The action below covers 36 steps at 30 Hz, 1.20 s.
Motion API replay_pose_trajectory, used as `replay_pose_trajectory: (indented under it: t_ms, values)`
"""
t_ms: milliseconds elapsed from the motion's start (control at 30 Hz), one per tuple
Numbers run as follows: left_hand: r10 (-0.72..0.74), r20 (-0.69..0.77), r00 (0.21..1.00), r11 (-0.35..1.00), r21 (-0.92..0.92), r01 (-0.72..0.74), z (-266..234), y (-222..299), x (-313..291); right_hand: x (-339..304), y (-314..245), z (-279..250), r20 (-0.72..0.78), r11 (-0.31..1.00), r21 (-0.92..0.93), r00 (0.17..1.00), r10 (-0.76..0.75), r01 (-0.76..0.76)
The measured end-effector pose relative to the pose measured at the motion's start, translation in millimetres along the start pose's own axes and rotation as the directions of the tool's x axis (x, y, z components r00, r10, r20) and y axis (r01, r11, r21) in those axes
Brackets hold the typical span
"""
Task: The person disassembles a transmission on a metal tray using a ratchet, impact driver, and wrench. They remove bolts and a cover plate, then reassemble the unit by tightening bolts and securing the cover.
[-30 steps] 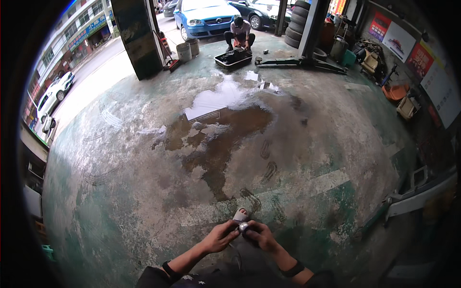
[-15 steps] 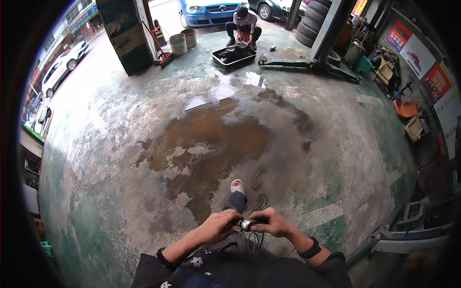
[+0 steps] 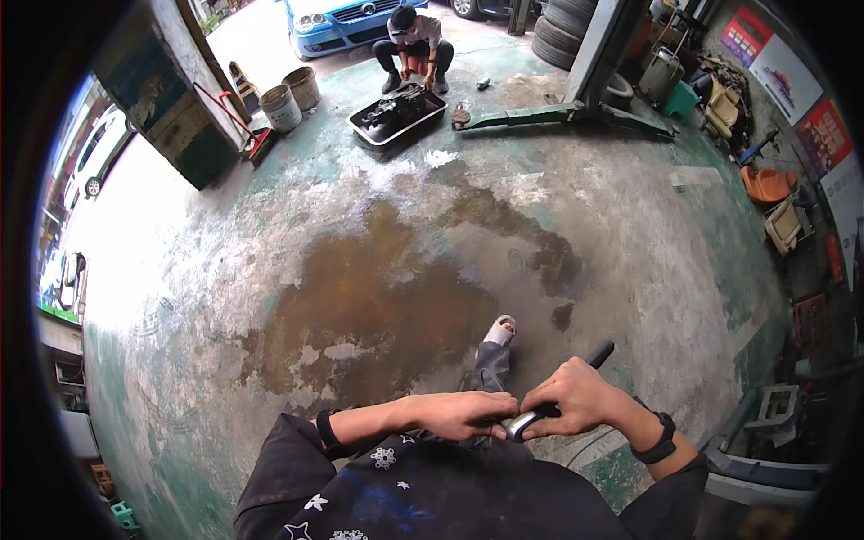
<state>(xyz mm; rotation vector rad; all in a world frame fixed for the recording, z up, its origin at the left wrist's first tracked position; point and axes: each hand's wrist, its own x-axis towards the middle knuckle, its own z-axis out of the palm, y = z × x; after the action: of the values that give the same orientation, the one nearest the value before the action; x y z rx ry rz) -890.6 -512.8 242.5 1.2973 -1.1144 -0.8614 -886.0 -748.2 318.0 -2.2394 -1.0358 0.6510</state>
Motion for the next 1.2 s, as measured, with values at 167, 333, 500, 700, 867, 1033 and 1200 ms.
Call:
replay_pose_trajectory:
  t_ms: [167, 333, 500, 700, 867, 1033, 1200]
  values:
    - [-0.143, -0.082, 0.986, 0.974, -0.187, 0.126, -123.7, -27.3, 101.0, 55.6, 127.9, -130.3, 0.107, 0.994, 0.106, 0.994, -0.003, -0.008]
    - [-0.154, -0.592, 0.791, 0.978, 0.020, 0.206, -260.7, -48.8, 177.0, 135.0, 236.8, -234.2, 0.069, 0.766, 0.569, 0.945, 0.319, -0.300]
    - [-0.247, -0.764, 0.596, 0.914, 0.021, 0.406, -392.4, -85.4, 188.8, 251.2, 311.5, -262.9, 0.189, 0.447, 0.789, 0.859, 0.476, -0.422]
    - [-0.467, -0.663, 0.585, 0.883, -0.316, 0.347, -541.1, -133.9, 222.0, 406.1, 420.2, -377.4, 0.123, 0.920, -0.229, 0.947, -0.296, 0.317]
    - [-0.406, -0.573, 0.712, 0.894, -0.412, 0.179, -707.2, -136.2, 232.5, 528.2, 470.8, -489.3, 0.153, 0.854, -0.284, 0.900, -0.407, 0.435]
    - [-0.539, -0.742, 0.400, 0.801, -0.304, 0.515, -842.1, -141.1, 230.0, 609.4, 503.3, -527.8, -0.067, 0.997, 0.019, 0.995, 0.076, -0.075]
    - [-0.400, -0.899, 0.180, 0.757, -0.213, 0.617, -933.6, -194.0, 236.7, 697.5, 562.2, -544.3, 0.031, 0.980, 0.115, 0.987, 0.158, -0.160]
